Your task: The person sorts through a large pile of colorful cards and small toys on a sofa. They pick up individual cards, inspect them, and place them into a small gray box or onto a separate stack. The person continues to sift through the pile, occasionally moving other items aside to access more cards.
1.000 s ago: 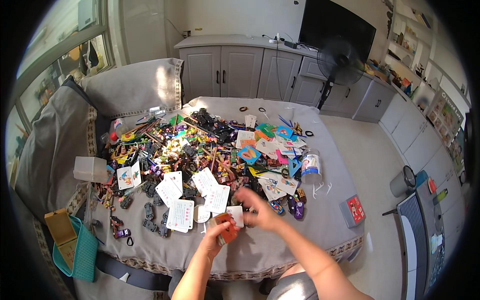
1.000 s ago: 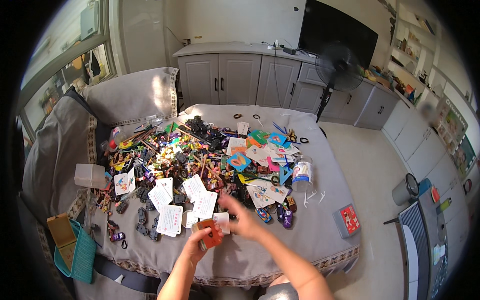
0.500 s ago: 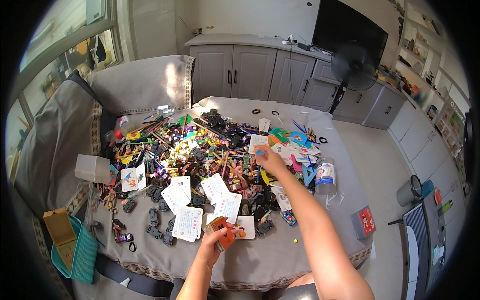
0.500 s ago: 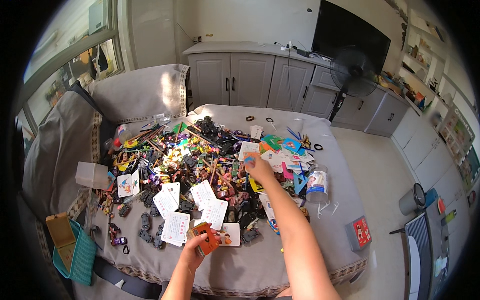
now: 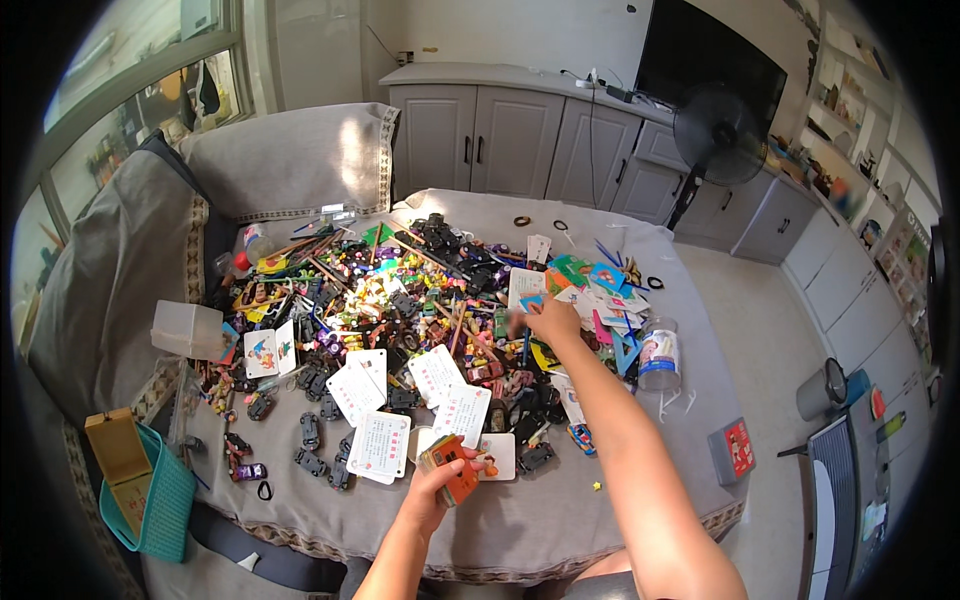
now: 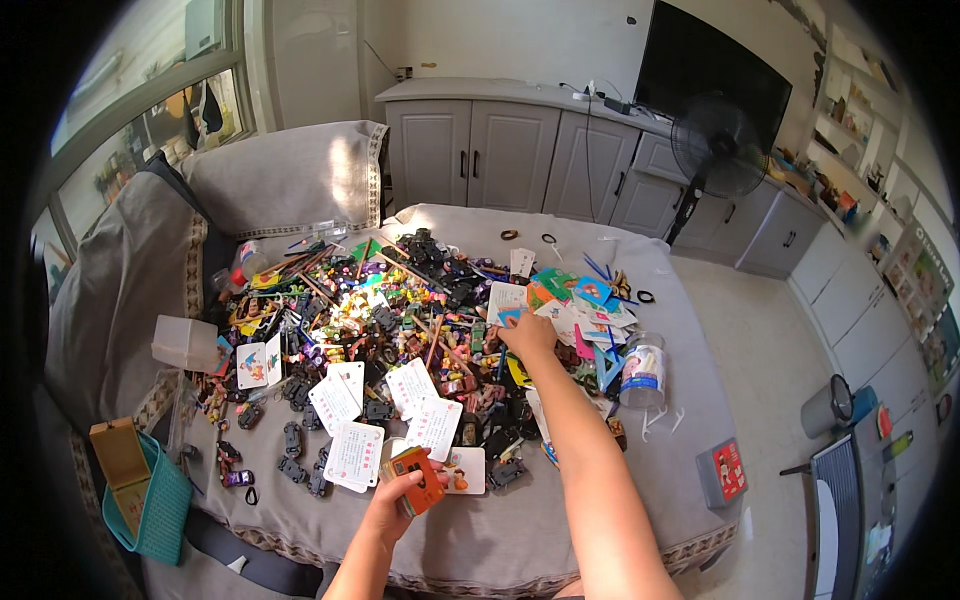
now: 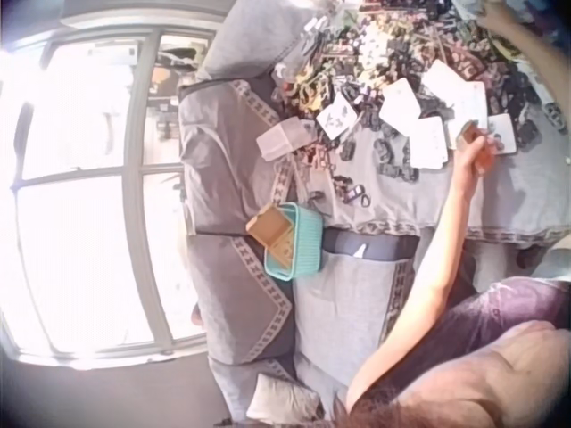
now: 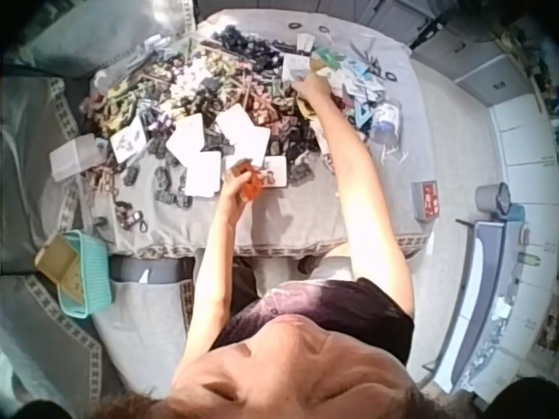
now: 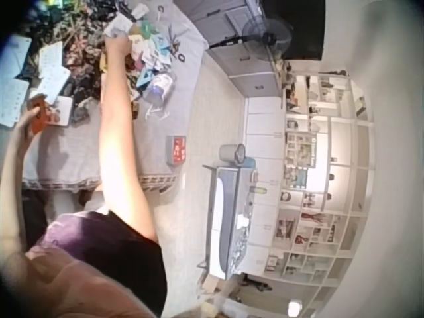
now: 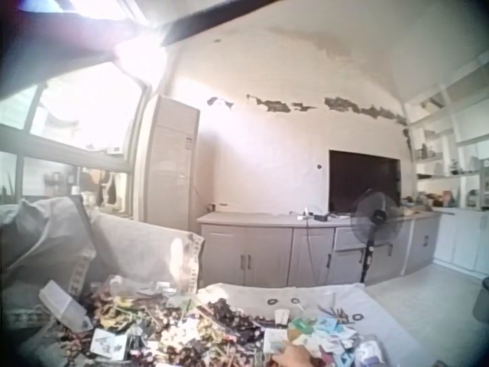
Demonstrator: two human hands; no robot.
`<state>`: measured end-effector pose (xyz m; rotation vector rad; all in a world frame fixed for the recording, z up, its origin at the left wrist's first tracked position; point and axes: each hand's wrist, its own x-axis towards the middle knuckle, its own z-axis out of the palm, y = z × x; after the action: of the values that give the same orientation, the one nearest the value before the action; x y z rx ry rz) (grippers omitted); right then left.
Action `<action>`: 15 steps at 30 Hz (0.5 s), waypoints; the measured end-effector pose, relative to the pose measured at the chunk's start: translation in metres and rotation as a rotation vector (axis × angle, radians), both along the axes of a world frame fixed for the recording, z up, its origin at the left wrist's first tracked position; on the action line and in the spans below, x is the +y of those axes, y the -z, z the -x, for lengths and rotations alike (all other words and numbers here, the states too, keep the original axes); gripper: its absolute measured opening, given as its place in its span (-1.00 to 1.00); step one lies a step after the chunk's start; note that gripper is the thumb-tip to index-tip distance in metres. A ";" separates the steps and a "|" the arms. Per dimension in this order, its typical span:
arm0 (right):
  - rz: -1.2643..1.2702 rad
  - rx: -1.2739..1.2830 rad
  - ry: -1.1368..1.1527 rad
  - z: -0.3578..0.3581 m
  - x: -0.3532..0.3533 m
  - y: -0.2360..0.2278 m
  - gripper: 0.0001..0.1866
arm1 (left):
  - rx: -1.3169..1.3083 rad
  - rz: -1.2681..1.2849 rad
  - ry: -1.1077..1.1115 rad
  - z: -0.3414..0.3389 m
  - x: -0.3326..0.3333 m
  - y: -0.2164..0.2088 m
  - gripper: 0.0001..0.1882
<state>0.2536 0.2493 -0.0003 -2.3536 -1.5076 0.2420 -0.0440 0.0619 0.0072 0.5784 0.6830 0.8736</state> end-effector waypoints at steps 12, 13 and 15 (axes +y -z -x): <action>-0.655 -0.033 -0.241 0.007 -0.107 -0.010 -0.90 | -0.036 0.021 0.013 -0.001 -0.006 -0.007 -0.53; -0.686 -0.002 -0.233 0.020 -0.123 -0.016 -0.91 | -0.036 0.018 0.010 0.001 -0.007 -0.008 -0.53; -0.665 0.023 -0.274 0.046 -0.158 -0.024 -0.89 | -0.036 0.015 0.016 0.001 -0.008 -0.010 -0.54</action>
<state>0.2077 0.0912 0.0235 -1.6236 -1.5855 -0.1529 -0.0453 0.0544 0.0176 0.5526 0.6513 0.8616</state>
